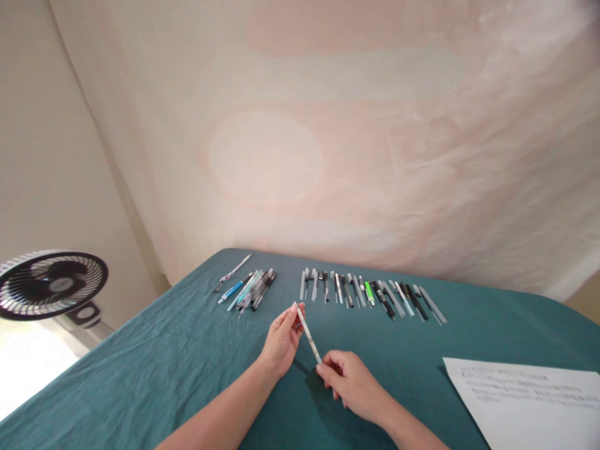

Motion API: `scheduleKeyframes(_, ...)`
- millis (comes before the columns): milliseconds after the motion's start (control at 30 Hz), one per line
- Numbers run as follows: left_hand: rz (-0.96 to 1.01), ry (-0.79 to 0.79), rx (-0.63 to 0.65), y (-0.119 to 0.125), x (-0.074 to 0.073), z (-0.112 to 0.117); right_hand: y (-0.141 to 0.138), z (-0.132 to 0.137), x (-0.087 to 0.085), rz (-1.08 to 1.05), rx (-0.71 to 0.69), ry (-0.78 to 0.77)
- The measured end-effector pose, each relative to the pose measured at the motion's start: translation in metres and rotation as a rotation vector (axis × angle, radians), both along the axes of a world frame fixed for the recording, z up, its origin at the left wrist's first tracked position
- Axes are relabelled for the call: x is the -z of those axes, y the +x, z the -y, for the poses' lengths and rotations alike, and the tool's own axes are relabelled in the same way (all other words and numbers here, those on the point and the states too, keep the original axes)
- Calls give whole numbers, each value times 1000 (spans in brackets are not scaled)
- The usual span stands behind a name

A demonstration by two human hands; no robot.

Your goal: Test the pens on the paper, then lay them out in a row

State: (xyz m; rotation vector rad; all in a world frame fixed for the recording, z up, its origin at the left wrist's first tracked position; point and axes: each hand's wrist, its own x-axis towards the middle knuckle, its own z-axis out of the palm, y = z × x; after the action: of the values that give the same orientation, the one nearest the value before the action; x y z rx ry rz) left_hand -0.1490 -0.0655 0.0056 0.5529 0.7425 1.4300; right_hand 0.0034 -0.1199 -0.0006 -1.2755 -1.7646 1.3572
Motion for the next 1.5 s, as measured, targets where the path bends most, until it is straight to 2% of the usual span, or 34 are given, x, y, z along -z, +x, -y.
scheduleKeyframes(233, 21, 0, -19, -1, 1, -2, -1, 2, -1, -16, 26, -3)
scheduleKeyframes(433, 35, -18, 26, 1, 0, 0, -1, 0, 0, -81, -51, -54)
scheduleKeyframes(633, 13, -8, 36, 1, 0, 1, -1, 0, 1, -126, -21, -86)
scheduleKeyframes(833, 0, 2, 47, 1, 2, 1, 0, 0, -2, -168, -96, -82)
scheduleKeyframes(1067, -30, -5, 16, 1, 3, 1, -2, -2, 5, -141, 37, -79)
scheduleKeyframes(1333, -30, 3, 32, 1, 4, 0, 0, 0, 2, -136, 4, -55)
scheduleKeyframes(1500, -41, 17, 38, 1, 4, 0, -1, -1, 2, -143, 48, -60)
